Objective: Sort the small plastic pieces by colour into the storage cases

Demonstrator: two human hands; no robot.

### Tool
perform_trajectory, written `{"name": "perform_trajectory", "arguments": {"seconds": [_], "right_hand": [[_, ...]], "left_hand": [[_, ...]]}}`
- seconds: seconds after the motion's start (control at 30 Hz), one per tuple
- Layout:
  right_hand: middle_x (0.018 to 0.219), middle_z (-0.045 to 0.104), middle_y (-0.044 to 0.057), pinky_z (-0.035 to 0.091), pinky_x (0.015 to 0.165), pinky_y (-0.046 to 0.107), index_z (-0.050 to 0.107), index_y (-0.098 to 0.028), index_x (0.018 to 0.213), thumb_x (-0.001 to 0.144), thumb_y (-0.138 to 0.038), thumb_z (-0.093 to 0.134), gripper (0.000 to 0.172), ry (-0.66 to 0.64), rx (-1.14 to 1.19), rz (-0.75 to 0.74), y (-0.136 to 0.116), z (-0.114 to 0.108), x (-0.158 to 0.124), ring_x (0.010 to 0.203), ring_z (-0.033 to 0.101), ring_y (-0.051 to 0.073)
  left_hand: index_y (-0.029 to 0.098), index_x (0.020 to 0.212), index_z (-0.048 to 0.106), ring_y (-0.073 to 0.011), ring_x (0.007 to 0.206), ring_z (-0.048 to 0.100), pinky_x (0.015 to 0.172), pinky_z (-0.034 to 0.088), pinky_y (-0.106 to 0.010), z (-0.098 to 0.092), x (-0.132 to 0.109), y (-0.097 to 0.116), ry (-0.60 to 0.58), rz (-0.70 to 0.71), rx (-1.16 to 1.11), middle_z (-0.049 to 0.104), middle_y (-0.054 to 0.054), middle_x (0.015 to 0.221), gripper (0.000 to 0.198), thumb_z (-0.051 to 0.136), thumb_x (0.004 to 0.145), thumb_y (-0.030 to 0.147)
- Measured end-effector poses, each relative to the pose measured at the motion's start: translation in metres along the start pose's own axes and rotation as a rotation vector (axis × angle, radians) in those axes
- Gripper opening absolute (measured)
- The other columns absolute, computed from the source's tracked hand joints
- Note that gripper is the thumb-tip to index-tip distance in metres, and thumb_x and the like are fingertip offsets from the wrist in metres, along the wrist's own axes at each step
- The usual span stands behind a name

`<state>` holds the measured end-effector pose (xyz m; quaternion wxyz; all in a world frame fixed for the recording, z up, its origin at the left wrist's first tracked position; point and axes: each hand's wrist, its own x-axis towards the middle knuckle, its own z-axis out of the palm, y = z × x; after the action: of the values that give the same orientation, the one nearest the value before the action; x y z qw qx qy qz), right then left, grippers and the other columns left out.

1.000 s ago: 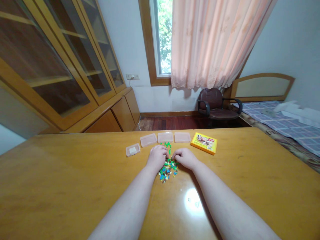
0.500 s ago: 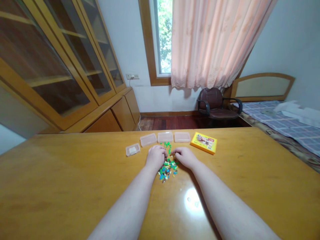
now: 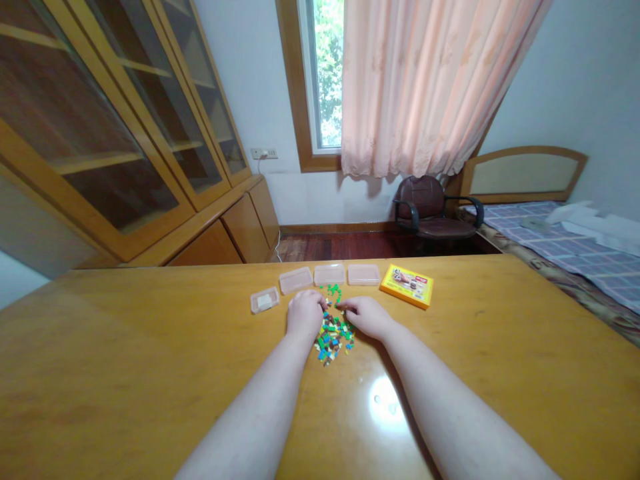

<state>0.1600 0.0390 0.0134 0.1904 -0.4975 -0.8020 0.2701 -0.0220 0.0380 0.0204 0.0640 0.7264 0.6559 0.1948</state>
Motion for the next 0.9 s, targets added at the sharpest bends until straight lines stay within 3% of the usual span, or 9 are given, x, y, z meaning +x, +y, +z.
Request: {"name": "perform_trajectory", "arguments": {"seconds": [0.13, 0.33, 0.53, 0.7, 0.9], "right_hand": [[0.11, 0.069, 0.003, 0.045, 0.088, 0.027, 0.067, -0.023, 0.111, 0.08, -0.018, 0.045, 0.039, 0.034, -0.01, 0.039, 0.0001, 0.0008, 0.0011, 0.099, 0.063, 0.018], [0.106, 0.071, 0.003, 0.045, 0.085, 0.026, 0.069, -0.023, 0.107, 0.081, -0.018, 0.045, 0.036, 0.031, -0.006, 0.046, -0.001, -0.001, 0.0006, 0.096, 0.064, 0.018], [0.104, 0.071, 0.003, 0.045, 0.083, 0.026, 0.069, -0.023, 0.106, 0.082, -0.02, 0.045, 0.034, 0.036, -0.006, 0.06, 0.0, -0.0011, 0.0004, 0.093, 0.064, 0.018], [0.102, 0.071, 0.003, 0.046, 0.082, 0.026, 0.069, -0.022, 0.105, 0.082, -0.02, 0.045, 0.034, 0.042, 0.016, 0.051, 0.0003, -0.0006, 0.0005, 0.091, 0.064, 0.018], [0.097, 0.072, 0.003, 0.046, 0.079, 0.026, 0.069, -0.022, 0.105, 0.082, -0.022, 0.046, 0.033, 0.044, 0.015, 0.065, -0.0006, -0.0012, 0.0, 0.086, 0.064, 0.018]], "left_hand": [[0.022, 0.06, 0.067, -0.0188, 0.087, 0.056, 0.08, 0.039, -0.031, -0.0016, 0.0, -0.0009, -0.041, 0.032, 0.022, 0.069, -0.002, 0.081, 0.022, 0.052, 0.074, 0.015], [0.025, 0.068, 0.071, -0.0188, 0.092, 0.056, 0.084, 0.038, -0.031, -0.0033, -0.0004, 0.0013, -0.085, 0.033, 0.003, 0.07, -0.001, 0.085, 0.022, 0.053, 0.075, 0.017], [0.024, 0.072, 0.071, -0.0192, 0.09, 0.056, 0.08, 0.039, -0.03, -0.0036, -0.0006, 0.0023, -0.049, -0.03, 0.034, 0.07, -0.001, 0.086, 0.022, 0.051, 0.076, 0.017], [0.024, 0.076, 0.072, -0.019, 0.095, 0.056, 0.085, 0.039, -0.03, -0.004, 0.0001, 0.004, -0.113, 0.033, 0.02, 0.07, -0.001, 0.091, 0.023, 0.051, 0.078, 0.016], [0.023, 0.072, 0.07, -0.0194, 0.09, 0.056, 0.081, 0.039, -0.03, -0.0034, -0.0008, 0.0031, -0.039, -0.002, 0.036, 0.069, -0.002, 0.087, 0.022, 0.05, 0.078, 0.014]]}}
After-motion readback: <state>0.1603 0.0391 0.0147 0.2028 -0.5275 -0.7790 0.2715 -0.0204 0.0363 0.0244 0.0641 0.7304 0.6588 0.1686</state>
